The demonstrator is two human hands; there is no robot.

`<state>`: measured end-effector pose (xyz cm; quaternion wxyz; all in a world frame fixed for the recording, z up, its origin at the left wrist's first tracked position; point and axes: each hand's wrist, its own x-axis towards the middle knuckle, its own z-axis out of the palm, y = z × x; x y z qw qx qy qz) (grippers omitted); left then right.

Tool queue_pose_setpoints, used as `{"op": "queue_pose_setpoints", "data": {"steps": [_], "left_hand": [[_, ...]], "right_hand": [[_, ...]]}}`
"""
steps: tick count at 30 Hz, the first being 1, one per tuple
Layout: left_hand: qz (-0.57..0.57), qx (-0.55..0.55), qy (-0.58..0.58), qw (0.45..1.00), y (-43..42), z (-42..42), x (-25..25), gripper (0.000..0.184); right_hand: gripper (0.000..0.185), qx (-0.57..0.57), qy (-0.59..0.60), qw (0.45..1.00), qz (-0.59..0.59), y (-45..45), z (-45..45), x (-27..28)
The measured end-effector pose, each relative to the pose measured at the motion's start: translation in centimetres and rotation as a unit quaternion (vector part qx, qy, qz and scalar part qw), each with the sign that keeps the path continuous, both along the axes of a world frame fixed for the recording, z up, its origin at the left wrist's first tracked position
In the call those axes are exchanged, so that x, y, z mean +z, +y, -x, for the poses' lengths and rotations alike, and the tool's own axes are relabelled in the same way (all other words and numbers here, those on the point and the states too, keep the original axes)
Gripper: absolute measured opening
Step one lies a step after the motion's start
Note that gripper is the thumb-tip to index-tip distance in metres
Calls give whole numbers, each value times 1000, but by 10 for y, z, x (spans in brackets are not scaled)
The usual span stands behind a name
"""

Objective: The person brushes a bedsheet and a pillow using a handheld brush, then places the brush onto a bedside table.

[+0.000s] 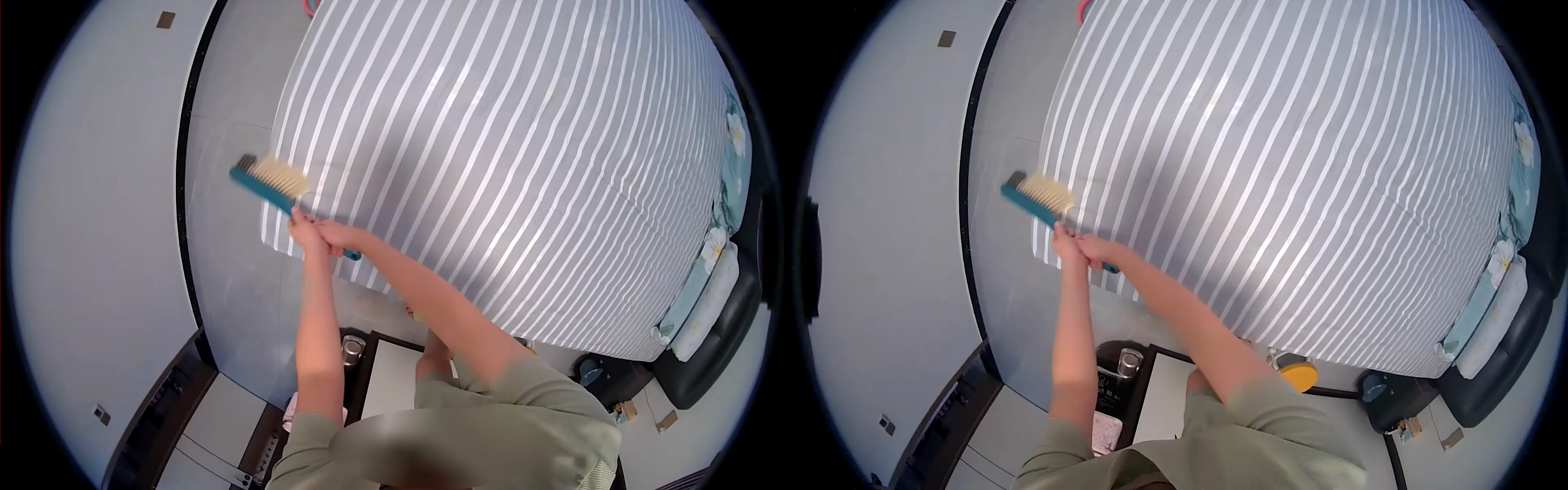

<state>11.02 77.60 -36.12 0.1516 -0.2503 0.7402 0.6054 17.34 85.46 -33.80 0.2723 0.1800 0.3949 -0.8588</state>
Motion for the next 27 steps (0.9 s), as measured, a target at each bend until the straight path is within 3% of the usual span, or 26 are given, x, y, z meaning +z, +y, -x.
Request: {"op": "queue_pose_setpoints", "data": {"steps": [1,4,7,10,13,15,17,18,20,21,22,27], "left_hand": [[-39,64,-13,997,-5,6,5,23],[-83,68,19,994,2,3,28,21],[8,-79,38,996,39,-29,44,18],[-44,-325,-44,944,96,-74,58,14],[-124,-526,-126,832,160,-127,57,18],[-155,-633,-181,736,200,-163,50,23],[-138,-731,-145,653,233,-190,53,27],[-113,-737,-137,652,244,-199,50,27],[-69,-746,-117,652,266,-210,39,29],[-56,-718,-97,687,273,-209,30,29],[-42,-687,-77,721,279,-202,22,30],[7,-570,50,820,268,-142,20,25]], "right_hand": [[43,15,2,1000,-26,-7,7,-6],[45,9,-2,998,-59,-20,15,-10],[41,-199,-10,980,-1,-10,-30,-1],[36,-357,-113,927,2,14,-83,-3],[33,-541,-150,828,0,56,-144,21],[30,-690,-174,702,21,83,-161,29],[30,-761,-179,623,3,108,-177,20],[29,-796,-182,577,-5,118,-180,16],[30,-784,-172,597,-1,140,-183,13],[31,-776,-168,608,1,150,-185,11],[26,-707,-178,684,14,160,-188,9],[31,-548,-144,821,67,172,-143,20]]}}
